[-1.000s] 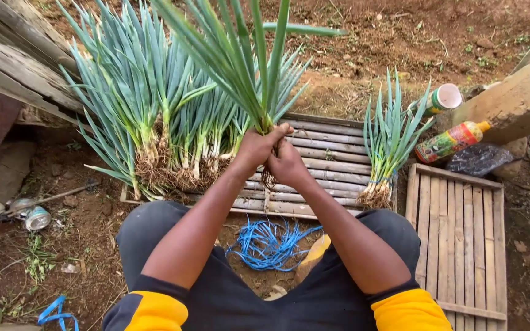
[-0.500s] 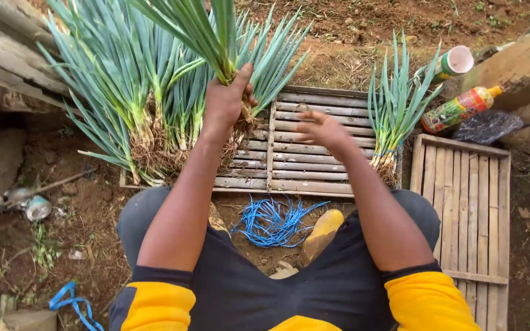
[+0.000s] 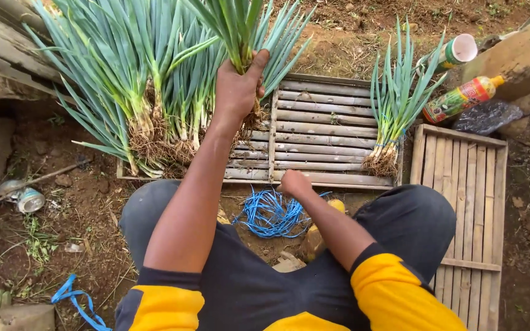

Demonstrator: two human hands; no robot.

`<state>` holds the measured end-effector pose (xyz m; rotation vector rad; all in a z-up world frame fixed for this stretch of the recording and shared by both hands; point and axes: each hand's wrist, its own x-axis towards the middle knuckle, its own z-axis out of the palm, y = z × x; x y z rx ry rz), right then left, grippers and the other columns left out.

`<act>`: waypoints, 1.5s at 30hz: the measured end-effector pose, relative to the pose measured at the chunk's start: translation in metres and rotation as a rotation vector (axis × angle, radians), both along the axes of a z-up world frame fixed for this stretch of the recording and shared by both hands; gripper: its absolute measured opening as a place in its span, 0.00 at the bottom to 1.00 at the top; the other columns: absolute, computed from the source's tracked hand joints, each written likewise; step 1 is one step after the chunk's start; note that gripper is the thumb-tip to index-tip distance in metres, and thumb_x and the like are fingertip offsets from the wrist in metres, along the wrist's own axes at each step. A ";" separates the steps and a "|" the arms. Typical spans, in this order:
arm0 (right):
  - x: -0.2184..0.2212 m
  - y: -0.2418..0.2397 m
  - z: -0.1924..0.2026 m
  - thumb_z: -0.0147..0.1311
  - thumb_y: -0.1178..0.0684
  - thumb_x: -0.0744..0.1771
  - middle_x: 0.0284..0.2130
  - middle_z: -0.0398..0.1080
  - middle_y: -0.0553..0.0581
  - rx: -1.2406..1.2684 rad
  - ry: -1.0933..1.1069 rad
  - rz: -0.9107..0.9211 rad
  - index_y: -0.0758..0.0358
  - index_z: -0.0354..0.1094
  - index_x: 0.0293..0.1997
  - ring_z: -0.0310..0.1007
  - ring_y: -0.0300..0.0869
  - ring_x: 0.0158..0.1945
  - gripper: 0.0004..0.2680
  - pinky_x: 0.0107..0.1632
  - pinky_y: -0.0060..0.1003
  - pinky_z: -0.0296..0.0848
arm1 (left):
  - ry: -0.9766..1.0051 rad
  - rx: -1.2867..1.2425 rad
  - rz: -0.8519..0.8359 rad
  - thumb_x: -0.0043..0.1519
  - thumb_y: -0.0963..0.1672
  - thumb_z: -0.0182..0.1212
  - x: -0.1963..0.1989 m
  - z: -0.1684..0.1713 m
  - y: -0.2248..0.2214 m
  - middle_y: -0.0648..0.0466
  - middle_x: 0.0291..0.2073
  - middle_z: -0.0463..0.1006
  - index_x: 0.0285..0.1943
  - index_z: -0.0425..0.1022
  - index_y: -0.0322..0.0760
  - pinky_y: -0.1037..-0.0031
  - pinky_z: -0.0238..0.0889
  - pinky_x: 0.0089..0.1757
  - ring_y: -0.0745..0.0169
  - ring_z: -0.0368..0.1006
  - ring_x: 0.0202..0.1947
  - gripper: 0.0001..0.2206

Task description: Cleaning harvested scallions by stripping off the outer dirty layers and preparing them for bundling.

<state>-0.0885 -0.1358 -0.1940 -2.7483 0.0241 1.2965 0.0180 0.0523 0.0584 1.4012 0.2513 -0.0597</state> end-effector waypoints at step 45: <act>0.084 -0.027 -0.007 0.61 0.46 0.63 0.27 0.80 0.50 0.512 -0.150 -0.124 0.47 0.79 0.36 0.81 0.45 0.40 0.04 0.46 0.41 0.77 | -0.013 -0.046 0.096 0.63 0.51 0.66 -0.012 -0.014 0.006 0.50 0.21 0.73 0.46 0.73 0.34 0.72 0.72 0.29 0.65 0.75 0.20 0.17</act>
